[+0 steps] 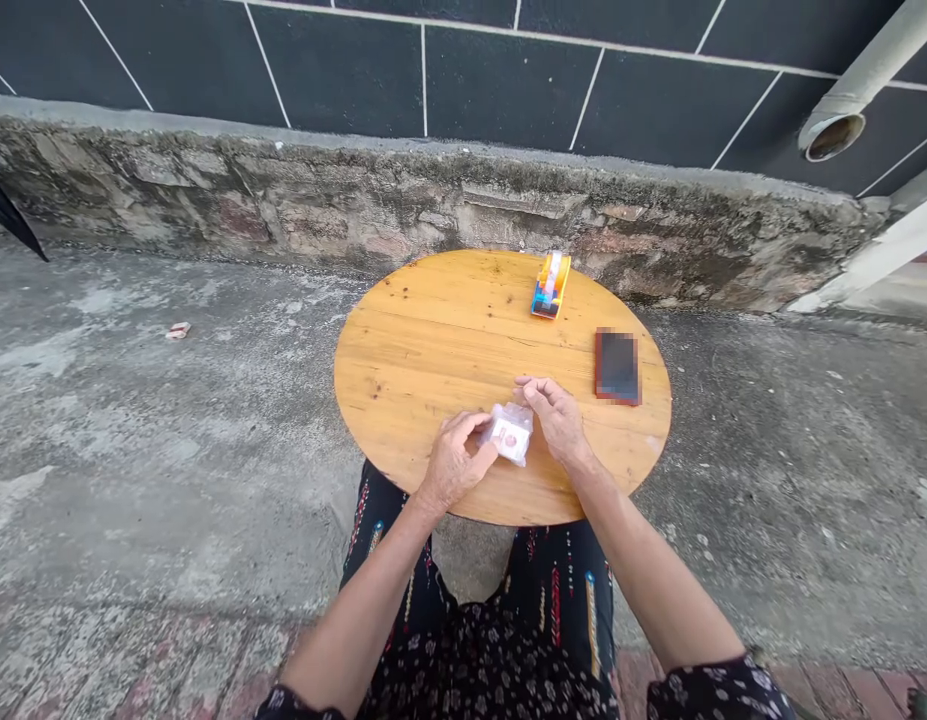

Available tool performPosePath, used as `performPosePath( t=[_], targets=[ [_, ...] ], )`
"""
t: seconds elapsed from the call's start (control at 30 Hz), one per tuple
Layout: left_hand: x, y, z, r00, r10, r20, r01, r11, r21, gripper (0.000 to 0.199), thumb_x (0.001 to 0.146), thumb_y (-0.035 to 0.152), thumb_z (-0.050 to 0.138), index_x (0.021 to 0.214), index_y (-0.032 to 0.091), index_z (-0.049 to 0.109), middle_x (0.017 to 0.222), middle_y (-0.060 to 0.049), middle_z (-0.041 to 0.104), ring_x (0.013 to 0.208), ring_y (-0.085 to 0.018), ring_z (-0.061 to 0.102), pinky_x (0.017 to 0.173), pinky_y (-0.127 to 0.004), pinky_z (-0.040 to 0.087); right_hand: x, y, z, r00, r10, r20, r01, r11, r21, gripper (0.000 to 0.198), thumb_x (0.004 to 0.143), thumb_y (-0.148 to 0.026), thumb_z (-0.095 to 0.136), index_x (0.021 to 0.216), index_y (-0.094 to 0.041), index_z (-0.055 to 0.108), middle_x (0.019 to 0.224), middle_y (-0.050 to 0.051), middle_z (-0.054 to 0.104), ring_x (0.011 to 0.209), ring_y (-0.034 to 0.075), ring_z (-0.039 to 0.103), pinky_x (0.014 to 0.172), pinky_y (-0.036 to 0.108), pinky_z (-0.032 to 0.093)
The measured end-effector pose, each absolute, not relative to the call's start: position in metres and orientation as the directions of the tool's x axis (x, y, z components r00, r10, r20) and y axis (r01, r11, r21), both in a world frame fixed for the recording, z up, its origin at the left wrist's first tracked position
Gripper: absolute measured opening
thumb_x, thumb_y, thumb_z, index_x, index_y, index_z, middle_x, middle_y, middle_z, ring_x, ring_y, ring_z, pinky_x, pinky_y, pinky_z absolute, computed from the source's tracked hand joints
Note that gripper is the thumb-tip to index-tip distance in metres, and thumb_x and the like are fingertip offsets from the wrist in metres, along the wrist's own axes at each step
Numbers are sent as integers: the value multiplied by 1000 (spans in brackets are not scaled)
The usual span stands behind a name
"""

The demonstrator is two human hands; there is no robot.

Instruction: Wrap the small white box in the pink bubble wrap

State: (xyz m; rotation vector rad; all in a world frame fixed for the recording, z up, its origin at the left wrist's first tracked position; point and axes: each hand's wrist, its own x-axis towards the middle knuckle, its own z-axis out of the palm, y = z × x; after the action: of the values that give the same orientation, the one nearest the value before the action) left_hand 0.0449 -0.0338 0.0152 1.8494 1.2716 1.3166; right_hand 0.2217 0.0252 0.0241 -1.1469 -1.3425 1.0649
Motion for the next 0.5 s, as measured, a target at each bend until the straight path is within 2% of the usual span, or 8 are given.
performPosePath(
  t=[0.13,0.33,0.5],
  targets=[
    [48,-44,15,48,905,423,439,-400,805,33,79,28,67,111,19,61,103,-8,68,94,-23,63,89,-40,50,214,22,31,-44,970,238,113,241,-964,25,86,-47,58,81,-22,58,116,7,66,102,21,61,89,35,48],
    [43,-47,9,57,883,465,433,-442,786,52,74,18,62,125,17,52,121,-13,60,114,-27,57,100,-43,46,205,18,50,-57,950,308,52,311,-949,21,88,-42,59,82,-22,59,117,7,65,106,22,61,95,37,46],
    [39,-47,9,101,889,447,376,-450,810,46,76,21,59,122,18,54,118,-12,61,111,-26,58,99,-43,46,208,13,59,-77,939,335,65,340,-938,21,90,-42,58,84,-22,60,117,7,65,111,23,59,99,39,44]
  ],
)
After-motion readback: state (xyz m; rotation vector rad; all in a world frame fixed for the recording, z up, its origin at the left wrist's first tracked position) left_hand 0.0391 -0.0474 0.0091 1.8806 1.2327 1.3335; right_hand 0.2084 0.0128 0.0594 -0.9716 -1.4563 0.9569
